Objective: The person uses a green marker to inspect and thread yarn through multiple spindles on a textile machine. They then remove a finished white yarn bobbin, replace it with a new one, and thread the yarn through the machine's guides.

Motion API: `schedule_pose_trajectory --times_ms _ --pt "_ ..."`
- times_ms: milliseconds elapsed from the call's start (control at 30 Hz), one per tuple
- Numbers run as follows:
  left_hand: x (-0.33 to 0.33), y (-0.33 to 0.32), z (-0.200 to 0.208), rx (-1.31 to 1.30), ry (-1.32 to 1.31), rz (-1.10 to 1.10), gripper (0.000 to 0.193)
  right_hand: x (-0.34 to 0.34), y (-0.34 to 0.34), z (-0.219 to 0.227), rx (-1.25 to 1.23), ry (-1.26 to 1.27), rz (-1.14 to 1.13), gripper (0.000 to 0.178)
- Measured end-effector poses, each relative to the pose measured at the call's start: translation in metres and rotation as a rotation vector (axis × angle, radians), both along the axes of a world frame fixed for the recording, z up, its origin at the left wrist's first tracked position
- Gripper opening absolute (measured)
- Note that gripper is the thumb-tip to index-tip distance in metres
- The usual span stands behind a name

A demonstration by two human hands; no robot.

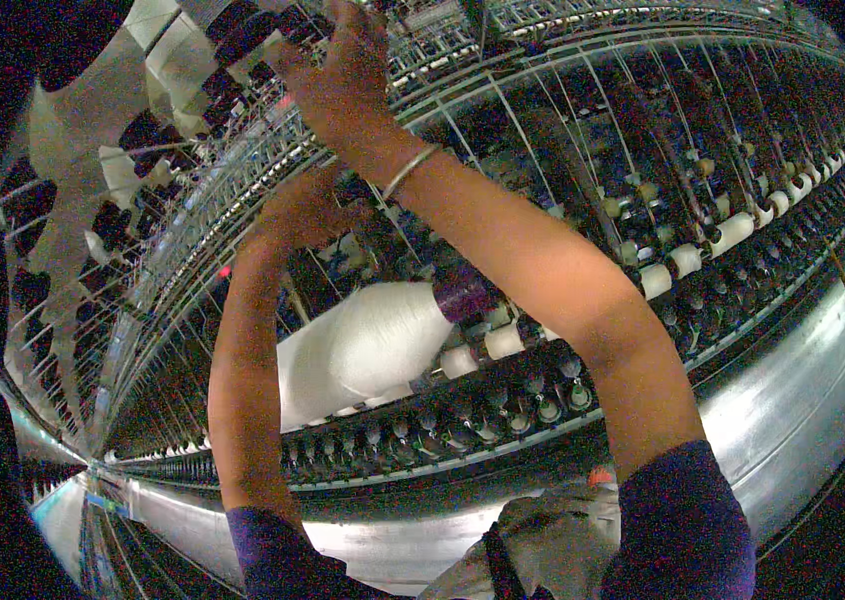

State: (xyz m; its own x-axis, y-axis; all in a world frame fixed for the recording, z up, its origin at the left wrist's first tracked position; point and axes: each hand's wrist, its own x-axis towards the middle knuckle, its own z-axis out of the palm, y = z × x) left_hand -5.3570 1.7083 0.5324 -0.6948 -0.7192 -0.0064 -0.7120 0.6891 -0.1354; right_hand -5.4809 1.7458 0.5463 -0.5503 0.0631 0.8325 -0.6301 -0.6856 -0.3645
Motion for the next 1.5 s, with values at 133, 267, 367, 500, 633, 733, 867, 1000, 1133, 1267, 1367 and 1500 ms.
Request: schedule_pose_trajectory --times_ms 133,267,367,500,633,733,867,1000,1133,1267,1367,1500 --pt "0.017 0.026 0.005 -0.305 0.075 -0.004 0.053 0.024 0.023 0.016 -0.030 0.112 -0.169 0.083" --pt "0.030 0.029 0.018 -0.022 0.991 -0.342 0.038 0.027 0.033 0.051 0.176 0.180 -0.102 0.109" --pt "0.043 0.029 0.023 0.009 1.207 -0.560 0.039 0.022 0.037 0.068 0.329 0.151 0.094 0.116" --pt "0.044 0.028 0.013 -0.057 1.091 -0.507 0.042 0.011 0.029 0.055 0.350 0.202 0.107 0.118" --pt "0.029 0.014 -0.006 0.075 0.968 -0.350 0.044 -0.017 -0.005 0.018 0.353 0.278 0.066 0.106" --pt "0.017 0.001 -0.017 0.274 0.961 -0.259 0.045 -0.043 -0.042 -0.006 0.718 0.126 -0.239 0.063" --pt "-0.001 -0.015 -0.023 0.621 1.062 -0.246 0.050 -0.070 -0.081 -0.017 0.865 0.191 -0.373 0.037" --pt "-0.042 -0.044 -0.021 0.704 1.100 -0.274 0.047 -0.077 -0.094 -0.017 0.762 0.367 -0.503 0.025" --pt "-0.081 -0.082 -0.026 0.769 1.294 -0.442 0.028 -0.075 -0.091 -0.020 0.776 0.220 -0.343 0.024" --pt "-0.092 -0.101 -0.034 0.251 0.993 -0.447 0.024 -0.074 -0.087 -0.019 0.668 0.329 -0.429 0.022" --pt "-0.084 -0.090 -0.034 -0.235 0.456 -0.215 0.038 -0.072 -0.084 -0.011 0.552 0.279 -0.378 0.026" --pt "-0.055 -0.052 -0.027 -0.056 0.506 -0.137 0.054 -0.056 -0.071 -0.006 0.633 0.259 -0.331 0.031"
